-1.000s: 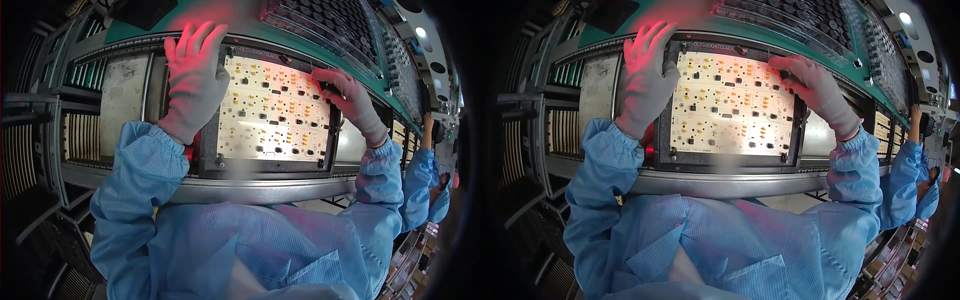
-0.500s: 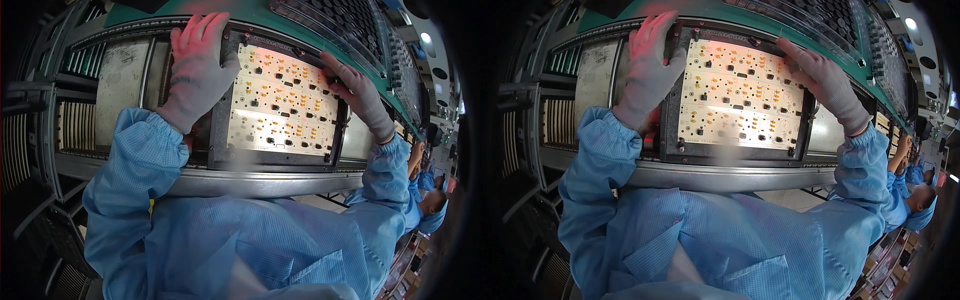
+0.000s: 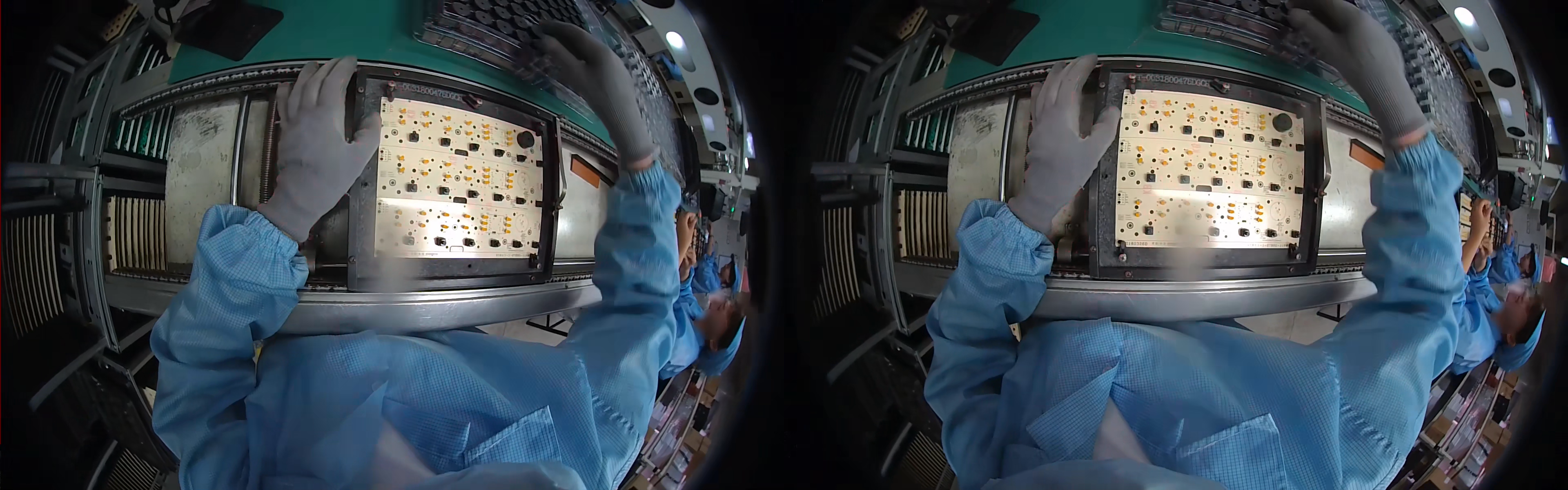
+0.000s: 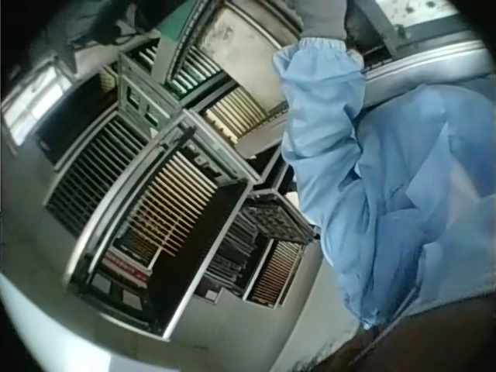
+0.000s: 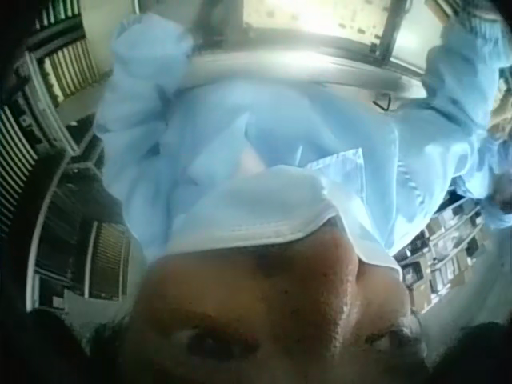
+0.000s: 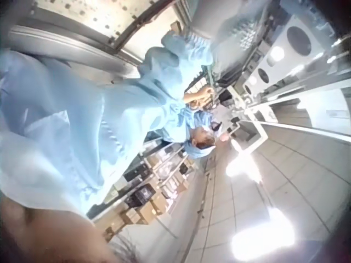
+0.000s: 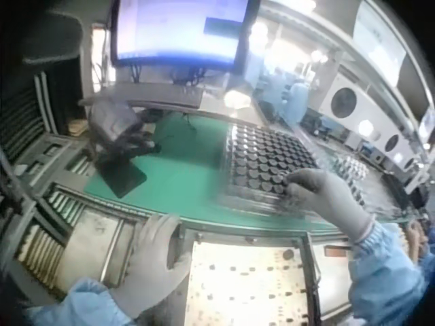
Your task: The person retrieves fixtures and circuit boards from storage racks, places the boards into the fixtures on an assembly line, attaches knobs onto the boards by hand, and slides the assembled units down the conveyor line.
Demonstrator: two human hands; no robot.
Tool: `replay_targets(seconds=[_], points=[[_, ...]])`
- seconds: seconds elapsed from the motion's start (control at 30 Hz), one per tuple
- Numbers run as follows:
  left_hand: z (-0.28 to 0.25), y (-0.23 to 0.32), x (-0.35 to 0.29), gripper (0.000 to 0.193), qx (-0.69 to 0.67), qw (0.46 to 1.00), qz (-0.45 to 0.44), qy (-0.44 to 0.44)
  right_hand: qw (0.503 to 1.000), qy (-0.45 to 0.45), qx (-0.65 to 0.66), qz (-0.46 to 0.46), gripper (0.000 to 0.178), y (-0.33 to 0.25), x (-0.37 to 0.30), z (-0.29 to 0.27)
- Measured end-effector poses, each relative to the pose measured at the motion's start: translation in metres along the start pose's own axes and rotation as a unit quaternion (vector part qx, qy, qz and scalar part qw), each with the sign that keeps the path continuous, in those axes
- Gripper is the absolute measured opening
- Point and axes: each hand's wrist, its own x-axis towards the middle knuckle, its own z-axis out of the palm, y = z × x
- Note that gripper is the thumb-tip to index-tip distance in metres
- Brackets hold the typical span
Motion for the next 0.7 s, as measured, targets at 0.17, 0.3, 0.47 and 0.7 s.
replay_targets(seconds=[0.17, 0.3, 0.47, 0.7], points=[[0.0, -0.005, 0.002, 0.071, -0.009, 1.0, 0.014, 0.013, 0.987, -0.13, -0.082, -0.038, 0.024, -0.003, 0.039, 0.012], [-0.006, -0.005, 0.002, 0.071, -0.027, 1.0, -0.008, -0.006, 0.96, -0.194, -0.187, -0.077, 0.022, -0.028, 0.062, 0.001], [-0.002, -0.003, 0.003, 0.073, -0.032, 0.999, 0.02, -0.002, 0.953, -0.29, -0.04, 0.084, 0.027, -0.041, 0.06, -0.015], [-0.002, -0.004, 0.001, 0.073, -0.04, 0.999, 0.005, -0.017, 0.99, -0.139, -0.021, 0.015, 0.019, -0.041, 0.031, -0.02]])
